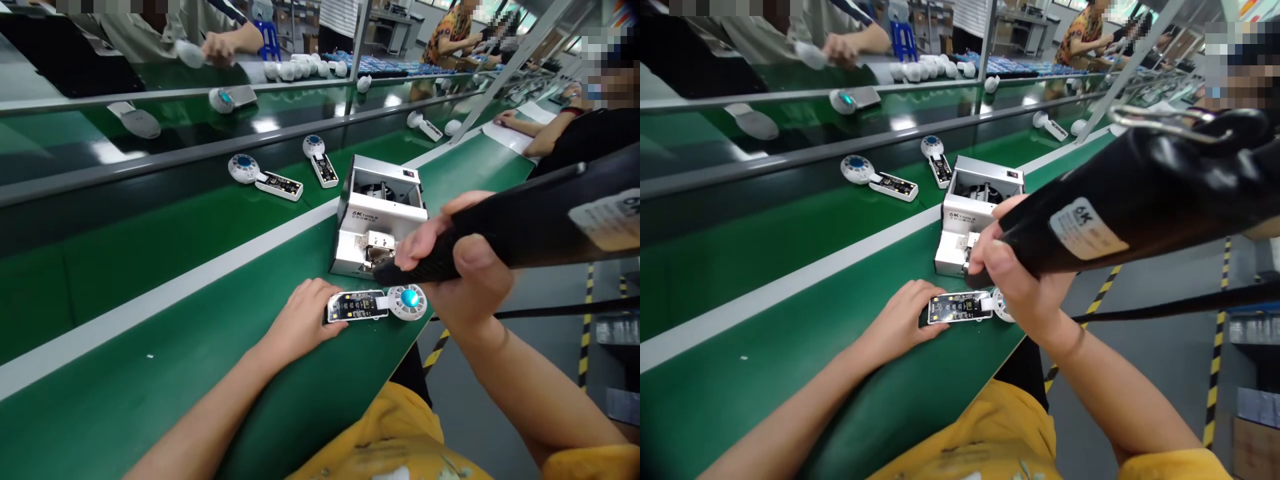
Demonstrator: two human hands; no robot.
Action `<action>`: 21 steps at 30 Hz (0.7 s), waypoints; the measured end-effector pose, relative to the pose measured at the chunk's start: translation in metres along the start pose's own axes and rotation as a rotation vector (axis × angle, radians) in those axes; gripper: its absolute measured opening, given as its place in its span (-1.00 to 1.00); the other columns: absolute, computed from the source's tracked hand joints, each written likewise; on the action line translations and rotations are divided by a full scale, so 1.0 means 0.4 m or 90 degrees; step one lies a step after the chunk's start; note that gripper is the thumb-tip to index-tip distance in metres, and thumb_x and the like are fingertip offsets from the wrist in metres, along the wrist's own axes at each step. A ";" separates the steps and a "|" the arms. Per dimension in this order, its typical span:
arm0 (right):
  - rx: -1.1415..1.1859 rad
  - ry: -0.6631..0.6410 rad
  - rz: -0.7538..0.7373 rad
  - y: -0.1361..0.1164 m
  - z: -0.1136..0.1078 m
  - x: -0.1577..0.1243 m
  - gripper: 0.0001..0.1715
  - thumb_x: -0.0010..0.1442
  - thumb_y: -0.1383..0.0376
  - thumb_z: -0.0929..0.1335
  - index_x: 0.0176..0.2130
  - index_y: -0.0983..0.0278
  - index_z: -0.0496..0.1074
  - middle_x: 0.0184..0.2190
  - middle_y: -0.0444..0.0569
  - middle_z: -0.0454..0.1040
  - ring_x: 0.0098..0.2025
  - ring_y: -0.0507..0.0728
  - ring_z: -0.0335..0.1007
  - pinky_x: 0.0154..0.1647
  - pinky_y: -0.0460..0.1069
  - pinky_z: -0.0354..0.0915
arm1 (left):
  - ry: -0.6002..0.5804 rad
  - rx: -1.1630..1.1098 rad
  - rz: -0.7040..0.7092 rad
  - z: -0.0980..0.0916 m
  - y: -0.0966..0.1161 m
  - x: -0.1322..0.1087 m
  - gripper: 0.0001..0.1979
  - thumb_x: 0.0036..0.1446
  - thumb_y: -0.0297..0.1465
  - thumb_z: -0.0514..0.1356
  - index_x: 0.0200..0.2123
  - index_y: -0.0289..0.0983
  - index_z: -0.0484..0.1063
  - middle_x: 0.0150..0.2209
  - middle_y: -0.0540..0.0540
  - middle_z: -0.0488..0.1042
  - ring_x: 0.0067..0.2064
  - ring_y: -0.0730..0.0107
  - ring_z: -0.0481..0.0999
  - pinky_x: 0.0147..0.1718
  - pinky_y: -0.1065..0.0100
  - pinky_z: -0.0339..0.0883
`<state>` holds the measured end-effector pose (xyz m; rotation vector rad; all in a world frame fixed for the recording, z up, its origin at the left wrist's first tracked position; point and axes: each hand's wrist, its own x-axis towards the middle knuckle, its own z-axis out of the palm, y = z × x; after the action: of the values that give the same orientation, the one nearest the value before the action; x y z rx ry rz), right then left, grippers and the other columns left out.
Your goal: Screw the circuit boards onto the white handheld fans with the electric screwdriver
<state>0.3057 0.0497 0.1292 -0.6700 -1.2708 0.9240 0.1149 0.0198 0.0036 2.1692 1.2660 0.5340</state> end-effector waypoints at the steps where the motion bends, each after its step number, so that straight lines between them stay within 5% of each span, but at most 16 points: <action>1: 0.006 -0.027 0.024 -0.001 0.001 -0.011 -0.65 0.13 0.09 0.50 -0.16 0.15 0.40 -0.53 -0.20 0.45 -0.58 0.11 0.36 -0.50 0.09 0.33 | 0.000 0.001 0.000 -0.002 0.000 0.001 -0.57 0.09 -0.34 0.40 0.02 -0.22 0.41 -0.06 -0.12 0.49 -0.03 0.10 0.44 -0.02 0.08 0.37; 6: 0.042 -0.102 0.014 0.051 0.027 -0.051 -0.68 0.23 0.06 0.44 -0.10 0.10 0.36 -0.52 -0.22 0.43 -0.58 0.10 0.36 -0.53 0.07 0.33 | 0.011 0.002 0.011 -0.003 -0.001 0.003 -0.55 0.05 -0.33 0.44 -0.01 -0.23 0.41 -0.08 -0.12 0.48 -0.03 0.08 0.46 0.00 0.07 0.36; 14: 0.067 -0.080 -0.005 0.115 0.077 -0.056 -0.73 0.22 0.11 0.46 -0.14 0.13 0.39 -0.52 -0.20 0.41 -0.58 0.08 0.35 -0.54 0.05 0.37 | 0.006 0.014 0.013 0.003 -0.003 0.004 -0.55 0.08 -0.25 0.42 -0.02 -0.24 0.40 -0.07 -0.15 0.50 -0.04 0.04 0.47 0.00 0.03 0.36; 21: 0.016 -0.077 0.078 0.136 0.100 -0.042 -0.67 0.11 0.04 0.52 -0.33 0.17 0.43 -0.56 -0.18 0.40 -0.57 0.08 0.34 -0.51 0.05 0.37 | 0.013 0.003 0.005 0.004 -0.004 0.008 -0.47 0.08 -0.23 0.42 0.05 -0.27 0.37 -0.09 -0.19 0.47 0.02 -0.02 0.47 0.07 -0.03 0.37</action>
<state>0.2547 0.0592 0.0829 -0.6875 -1.3342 1.0931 0.1163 0.0226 0.0017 2.1788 1.2705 0.5587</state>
